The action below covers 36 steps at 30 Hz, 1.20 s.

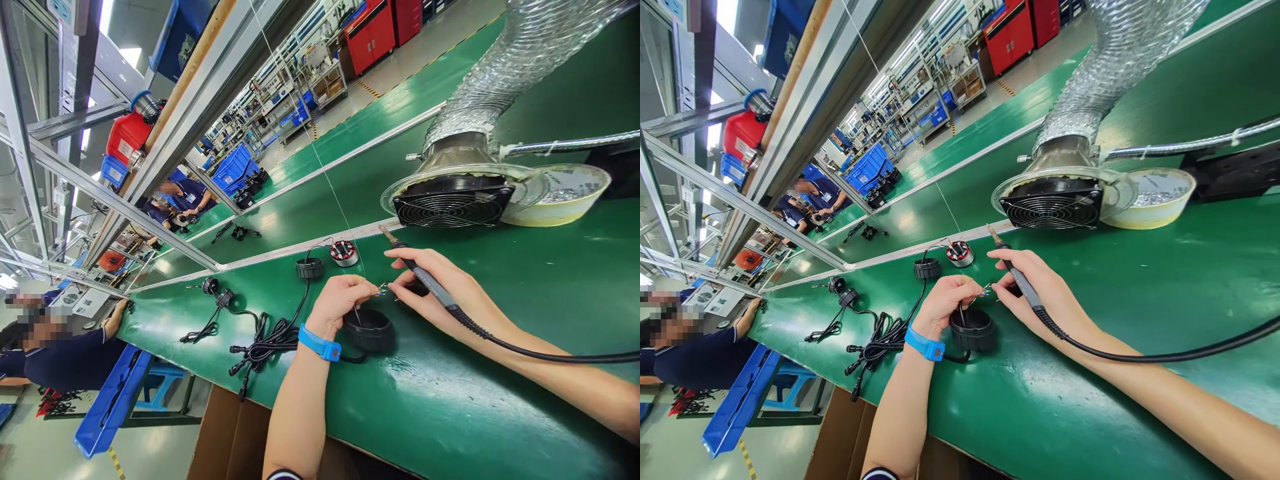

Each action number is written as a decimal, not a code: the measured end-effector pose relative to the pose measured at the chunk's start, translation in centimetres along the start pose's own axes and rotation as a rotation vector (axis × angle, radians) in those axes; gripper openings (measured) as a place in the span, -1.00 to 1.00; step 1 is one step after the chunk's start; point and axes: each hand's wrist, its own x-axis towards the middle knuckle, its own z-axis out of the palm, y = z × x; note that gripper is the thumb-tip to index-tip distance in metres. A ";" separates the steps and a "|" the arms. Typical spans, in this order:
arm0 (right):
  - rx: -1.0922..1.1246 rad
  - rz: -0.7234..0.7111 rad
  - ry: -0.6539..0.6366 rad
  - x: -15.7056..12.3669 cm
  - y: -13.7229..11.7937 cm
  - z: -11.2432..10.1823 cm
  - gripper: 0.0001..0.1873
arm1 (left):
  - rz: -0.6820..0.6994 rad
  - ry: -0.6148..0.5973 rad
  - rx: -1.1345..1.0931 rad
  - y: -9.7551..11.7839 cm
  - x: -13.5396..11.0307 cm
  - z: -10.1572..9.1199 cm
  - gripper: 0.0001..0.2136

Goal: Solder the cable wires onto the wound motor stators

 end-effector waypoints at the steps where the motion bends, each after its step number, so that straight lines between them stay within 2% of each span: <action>1: 0.006 0.007 0.000 0.0 0.1 0.0 -0.56 | 0.000 -0.001 0.009 0.0 0.0 0.0 -0.69; 4: 0.040 0.025 0.001 0.0 0.0 -0.1 -0.57 | -0.006 0.004 0.032 -0.1 -0.1 0.1 -0.66; 8: 0.059 0.080 0.035 -0.2 -1.4 -0.9 -0.60 | 0.005 0.022 0.038 0.1 -0.3 0.2 -0.70; 11: -0.039 0.104 0.168 -0.3 -2.8 -2.1 -0.65 | 0.005 0.032 0.034 0.3 -0.5 0.4 -0.73; 14: -0.155 -0.001 0.273 -0.7 -3.7 -3.3 -0.63 | 0.010 0.052 0.029 0.3 -0.5 0.5 -0.76; 20: -0.213 -0.236 0.258 -1.4 -3.6 -3.9 -0.66 | -0.007 0.082 0.052 0.3 -0.6 0.6 -0.76; 24: -0.245 -0.288 0.230 -1.3 -3.8 -3.7 -0.64 | -0.002 0.073 0.055 0.4 -0.6 0.6 -0.77; 28: -0.212 -0.222 0.218 -1.2 -3.8 -3.6 -0.63 | 0.018 0.074 0.038 0.4 -0.6 0.6 -0.76; 36: 0.038 0.052 0.249 -1.1 -4.6 -3.4 -0.66 | 0.018 0.089 0.040 0.5 -0.8 0.8 -0.73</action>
